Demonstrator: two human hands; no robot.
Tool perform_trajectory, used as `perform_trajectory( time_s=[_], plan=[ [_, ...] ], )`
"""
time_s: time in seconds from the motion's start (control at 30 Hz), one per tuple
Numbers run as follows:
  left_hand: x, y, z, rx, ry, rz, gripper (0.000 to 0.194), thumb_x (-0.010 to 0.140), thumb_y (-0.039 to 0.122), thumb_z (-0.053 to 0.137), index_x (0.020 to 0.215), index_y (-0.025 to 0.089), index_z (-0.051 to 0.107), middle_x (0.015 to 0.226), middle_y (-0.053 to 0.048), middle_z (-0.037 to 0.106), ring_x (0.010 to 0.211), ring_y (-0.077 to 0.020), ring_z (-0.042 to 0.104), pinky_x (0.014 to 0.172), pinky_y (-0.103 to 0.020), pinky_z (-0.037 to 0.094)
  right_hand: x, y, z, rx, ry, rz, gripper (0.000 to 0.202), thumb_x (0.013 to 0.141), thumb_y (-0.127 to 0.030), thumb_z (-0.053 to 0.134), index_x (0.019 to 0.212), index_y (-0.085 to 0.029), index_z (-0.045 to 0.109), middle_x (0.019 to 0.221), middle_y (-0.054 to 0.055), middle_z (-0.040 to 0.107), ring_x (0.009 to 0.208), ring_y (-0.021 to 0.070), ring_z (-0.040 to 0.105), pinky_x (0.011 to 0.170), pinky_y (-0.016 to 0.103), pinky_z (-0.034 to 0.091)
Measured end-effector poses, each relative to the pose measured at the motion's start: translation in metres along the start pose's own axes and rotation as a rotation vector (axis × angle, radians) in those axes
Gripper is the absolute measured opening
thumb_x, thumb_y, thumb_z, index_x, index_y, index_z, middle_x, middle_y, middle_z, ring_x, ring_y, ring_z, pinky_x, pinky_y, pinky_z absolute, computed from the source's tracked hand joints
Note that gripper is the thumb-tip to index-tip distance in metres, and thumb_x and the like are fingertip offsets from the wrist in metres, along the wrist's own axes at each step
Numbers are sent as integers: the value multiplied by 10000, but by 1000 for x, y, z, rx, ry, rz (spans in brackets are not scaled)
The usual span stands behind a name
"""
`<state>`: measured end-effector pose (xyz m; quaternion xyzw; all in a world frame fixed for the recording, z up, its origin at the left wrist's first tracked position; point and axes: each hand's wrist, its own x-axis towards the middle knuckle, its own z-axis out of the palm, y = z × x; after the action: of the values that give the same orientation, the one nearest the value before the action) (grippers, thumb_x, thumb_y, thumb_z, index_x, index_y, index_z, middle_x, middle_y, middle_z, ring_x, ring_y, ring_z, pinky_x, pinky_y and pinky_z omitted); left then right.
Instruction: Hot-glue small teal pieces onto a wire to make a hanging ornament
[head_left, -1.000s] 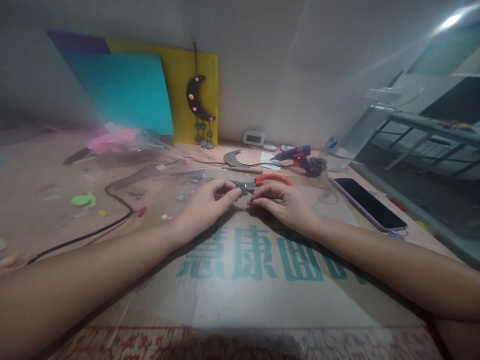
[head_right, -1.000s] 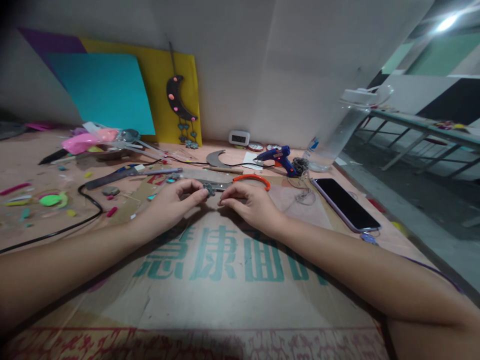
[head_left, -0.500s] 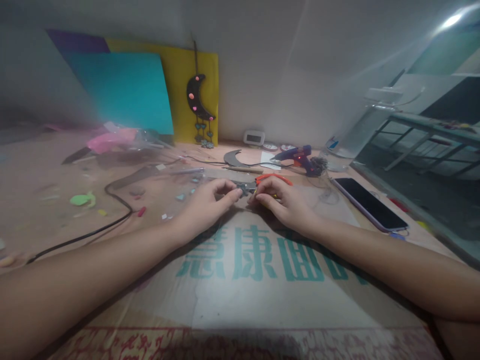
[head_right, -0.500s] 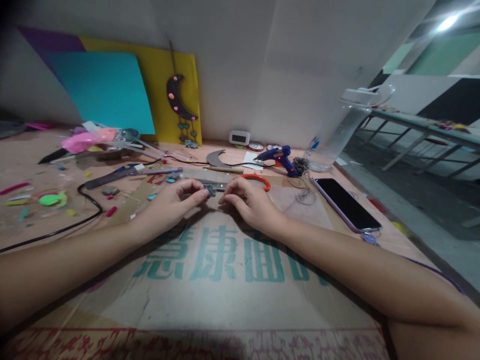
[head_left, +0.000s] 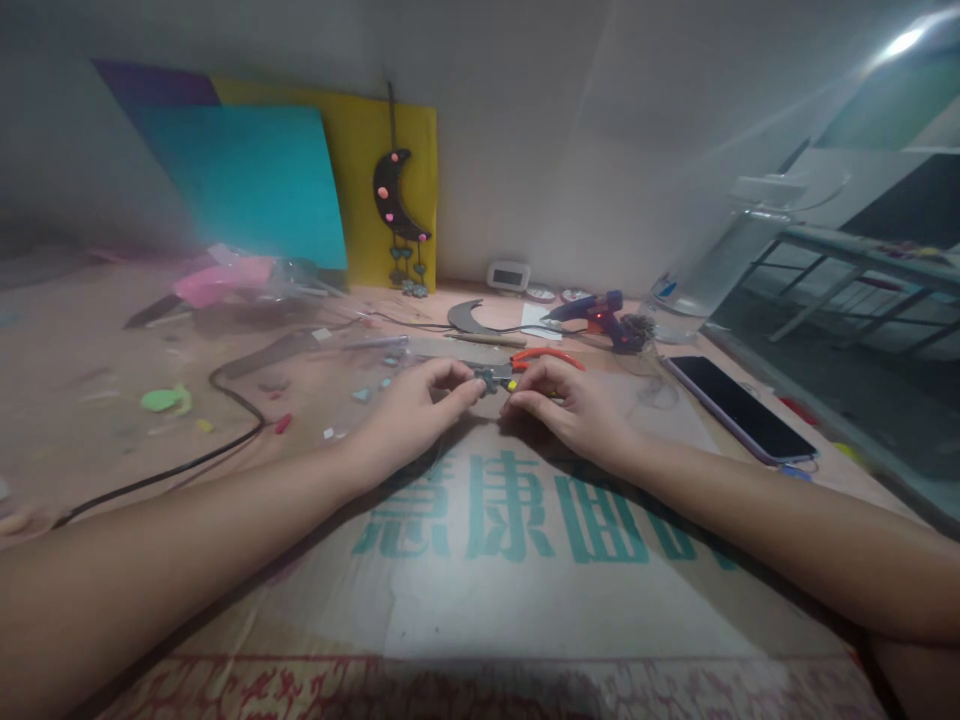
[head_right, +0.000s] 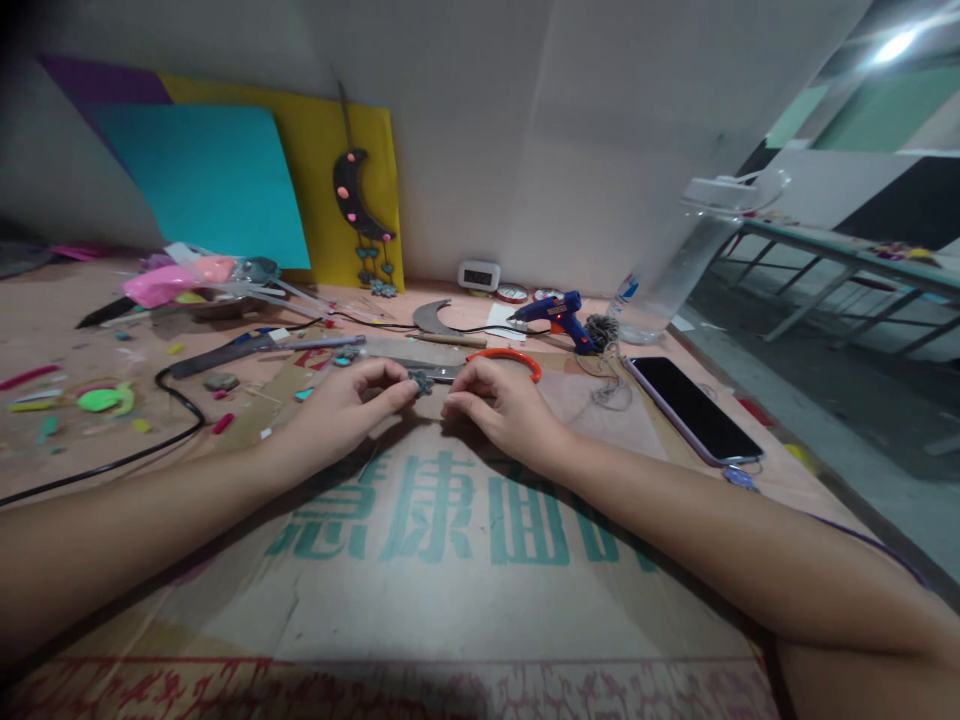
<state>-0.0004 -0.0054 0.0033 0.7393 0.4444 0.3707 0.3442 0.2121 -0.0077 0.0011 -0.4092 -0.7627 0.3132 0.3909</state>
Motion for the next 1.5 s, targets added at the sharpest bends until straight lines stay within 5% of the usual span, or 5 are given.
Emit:
perform_trajectory(
  time_s=[0.4,0.83,1.07,1.3,1.5],
  plan=[
    [0,1,0,31,-7,58,211,867,373,573,884,183,663,855,-13,711,786,-165,641,712,-246,490,3,1,-3,-263,38,-150,135,872,-146,526,900,-197,648,885,30,717,847,158,675,776,275,528],
    [0,-4,1,33,20,43,223,860,374,578,944,181,652,923,-22,709,846,-173,645,774,-266,500,5,8,-3,-276,65,-242,176,823,-55,503,874,-187,607,871,26,673,830,150,627,747,267,507],
    [0,-1,0,28,0,42,223,861,393,583,867,175,632,847,-5,687,787,-157,624,721,-248,485,5,3,-3,-295,73,-229,87,898,-203,552,931,-187,631,907,44,692,847,169,641,777,297,512],
    [0,-2,0,27,-4,63,232,872,398,573,851,174,626,828,3,672,755,-146,606,711,-247,471,6,10,-2,-287,72,-259,273,814,-30,478,967,-202,623,884,24,668,841,159,629,766,295,514],
    [0,-3,1,33,-7,65,237,876,406,567,857,178,626,834,1,665,769,-150,600,713,-248,467,6,8,-3,-292,60,-317,264,794,-34,494,962,-206,602,913,39,636,853,172,608,772,325,519]
  ],
)
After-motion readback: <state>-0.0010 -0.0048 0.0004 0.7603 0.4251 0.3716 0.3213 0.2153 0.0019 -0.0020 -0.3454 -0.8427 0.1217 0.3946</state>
